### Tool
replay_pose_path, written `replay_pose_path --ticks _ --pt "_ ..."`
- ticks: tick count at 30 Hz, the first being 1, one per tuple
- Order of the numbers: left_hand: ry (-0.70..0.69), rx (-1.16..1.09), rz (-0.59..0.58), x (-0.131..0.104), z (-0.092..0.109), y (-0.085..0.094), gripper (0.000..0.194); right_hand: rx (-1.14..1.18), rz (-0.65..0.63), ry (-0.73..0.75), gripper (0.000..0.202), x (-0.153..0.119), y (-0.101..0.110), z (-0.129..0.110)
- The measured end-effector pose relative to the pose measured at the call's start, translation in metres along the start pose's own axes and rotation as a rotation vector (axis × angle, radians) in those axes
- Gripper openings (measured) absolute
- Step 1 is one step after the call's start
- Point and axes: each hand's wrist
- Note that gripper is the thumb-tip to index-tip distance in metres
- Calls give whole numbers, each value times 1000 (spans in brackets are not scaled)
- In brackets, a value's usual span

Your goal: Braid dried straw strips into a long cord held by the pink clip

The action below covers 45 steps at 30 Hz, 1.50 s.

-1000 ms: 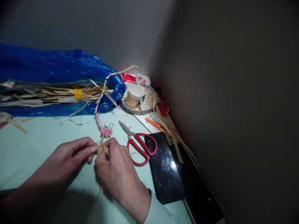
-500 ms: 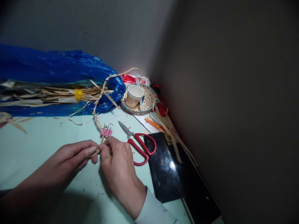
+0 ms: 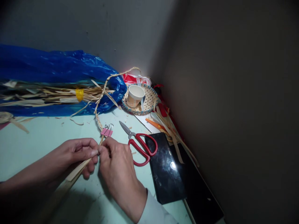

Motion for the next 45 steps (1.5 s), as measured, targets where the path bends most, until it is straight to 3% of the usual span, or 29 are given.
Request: replay_pose_path --ticks 6,11,20,27,32,36,38,41,45 --pt "-119 -61 34 3 -10 -6 39 -102 -34 -3 20 -9 1 -1" --pt "-211 61 151 1 -12 -12 28 -165 -85 12 21 -14 4 0" --pt "-141 127 251 -3 -5 -18 29 -263 -7 111 21 -22 21 7" --pt "-221 174 278 -1 -8 -18 19 -316 83 144 19 -32 -3 -3" --pt "-122 98 265 -6 -4 -19 18 -439 4 237 25 -42 -27 6" --pt "-141 51 208 -8 -5 -16 22 -480 82 187 33 -42 -44 7" --pt "-145 17 187 -7 -7 -13 24 -481 109 187 29 -39 -39 3" --pt "-135 -12 166 -5 -10 -9 29 -422 93 255 22 -31 -13 -4" --pt "-117 -41 117 -4 -10 -7 34 -229 65 75 22 -17 17 -8"
Point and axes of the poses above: each hand's wrist, its own x-axis towards the middle knuckle, its own y-axis out of the back of the hand, z = x × y, and after that the axes turned 9 degrees about -x, right-handed
